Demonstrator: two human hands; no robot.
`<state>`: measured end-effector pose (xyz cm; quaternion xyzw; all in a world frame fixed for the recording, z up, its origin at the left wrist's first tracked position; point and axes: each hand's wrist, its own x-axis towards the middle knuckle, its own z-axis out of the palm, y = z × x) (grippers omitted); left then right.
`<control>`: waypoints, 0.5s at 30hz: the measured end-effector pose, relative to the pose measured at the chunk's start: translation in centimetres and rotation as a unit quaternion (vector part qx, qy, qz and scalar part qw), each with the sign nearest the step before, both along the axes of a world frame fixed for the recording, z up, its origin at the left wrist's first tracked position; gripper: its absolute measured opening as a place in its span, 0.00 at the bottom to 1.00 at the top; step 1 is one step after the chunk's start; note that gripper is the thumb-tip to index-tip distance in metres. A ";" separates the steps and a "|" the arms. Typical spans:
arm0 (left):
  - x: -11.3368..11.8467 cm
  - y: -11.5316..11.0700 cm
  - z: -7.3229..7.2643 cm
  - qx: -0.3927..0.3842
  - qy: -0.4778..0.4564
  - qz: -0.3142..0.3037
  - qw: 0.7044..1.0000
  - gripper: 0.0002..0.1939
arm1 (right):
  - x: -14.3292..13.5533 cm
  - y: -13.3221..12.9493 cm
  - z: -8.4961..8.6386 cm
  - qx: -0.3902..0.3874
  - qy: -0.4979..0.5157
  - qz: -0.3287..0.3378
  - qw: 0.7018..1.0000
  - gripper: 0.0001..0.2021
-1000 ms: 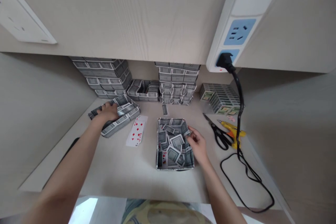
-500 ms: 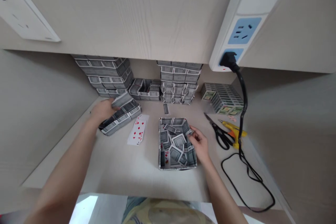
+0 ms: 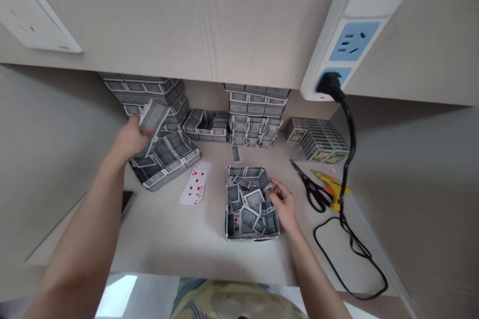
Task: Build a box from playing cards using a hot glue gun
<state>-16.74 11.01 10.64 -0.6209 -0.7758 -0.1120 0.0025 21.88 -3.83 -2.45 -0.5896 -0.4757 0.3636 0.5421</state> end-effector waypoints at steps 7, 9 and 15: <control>-0.8 1.5 -3.4 -0.176 -0.007 -0.169 0.970 0.28 | 0.1 0.1 -0.2 -0.005 0.004 0.002 1.000 0.21; -0.5 1.6 -5.3 -0.235 0.011 -0.185 0.954 0.27 | 0.1 0.0 -0.2 -0.003 0.007 0.003 1.000 0.21; 0.2 0.7 -6.6 -0.199 0.017 -0.168 0.965 0.25 | 0.1 -0.1 0.2 -0.002 0.009 -0.002 1.000 0.20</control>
